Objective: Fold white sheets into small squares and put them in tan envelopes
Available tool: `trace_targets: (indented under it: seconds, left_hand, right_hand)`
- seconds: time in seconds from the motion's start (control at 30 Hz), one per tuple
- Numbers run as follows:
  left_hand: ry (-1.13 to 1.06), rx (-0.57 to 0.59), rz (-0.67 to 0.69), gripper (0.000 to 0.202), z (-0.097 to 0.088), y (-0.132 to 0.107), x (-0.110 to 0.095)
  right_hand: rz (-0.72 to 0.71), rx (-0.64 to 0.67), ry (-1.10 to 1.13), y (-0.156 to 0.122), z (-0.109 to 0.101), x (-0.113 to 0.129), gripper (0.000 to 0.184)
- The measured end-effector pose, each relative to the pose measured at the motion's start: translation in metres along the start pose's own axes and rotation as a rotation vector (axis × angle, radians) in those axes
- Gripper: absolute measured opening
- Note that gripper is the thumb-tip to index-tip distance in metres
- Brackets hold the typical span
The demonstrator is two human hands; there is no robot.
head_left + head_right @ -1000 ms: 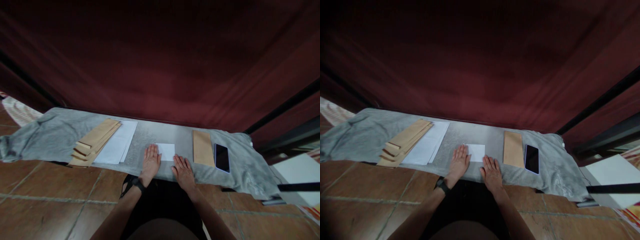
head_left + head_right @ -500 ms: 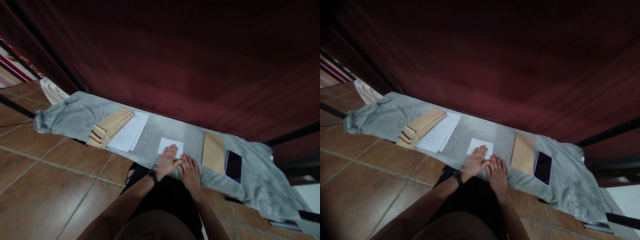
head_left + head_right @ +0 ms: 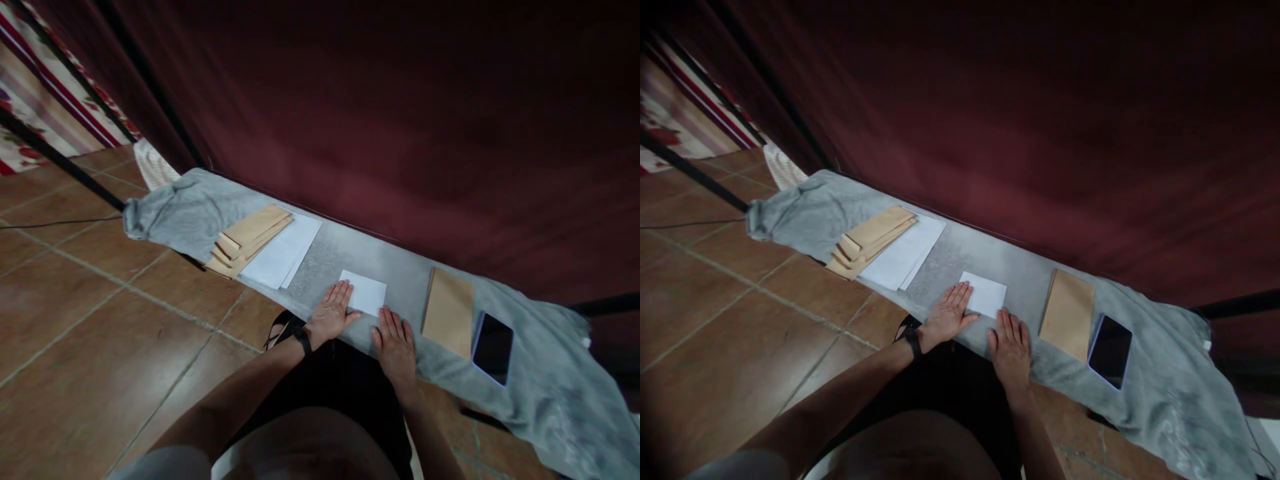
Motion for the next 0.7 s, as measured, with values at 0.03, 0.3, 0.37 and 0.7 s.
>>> trace_targets:
  seconds: [0.03,0.3,0.37,0.7]
  left_hand:
    - [0.004,0.001,0.004,0.078,-0.001,-0.002,0.002]
    - [0.017,0.002,0.035,0.08,-0.008,-0.01,0.008]
    - [0.019,0.002,0.037,0.08,-0.007,-0.01,0.008]
    - [0.029,-0.044,0.052,0.076,-0.003,-0.009,0.008]
  right_hand:
    - [-0.001,0.002,0.002,0.0,0.0,0.0,0.054]
    - [-0.002,0.003,0.004,-0.002,0.004,-0.002,0.055]
    - [0.0,0.0,0.024,-0.002,0.005,-0.004,0.053]
    - [0.083,0.072,0.138,0.044,0.012,0.015,0.056]
Point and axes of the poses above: each hand's wrist, its own y-axis towards the middle knuckle, its own z-axis out of the palm, x = y × z, the point moved 8 cm from there along y, towards the middle knuckle, and after that the axes turned 1 degree about -x, right-handed, at the moved point
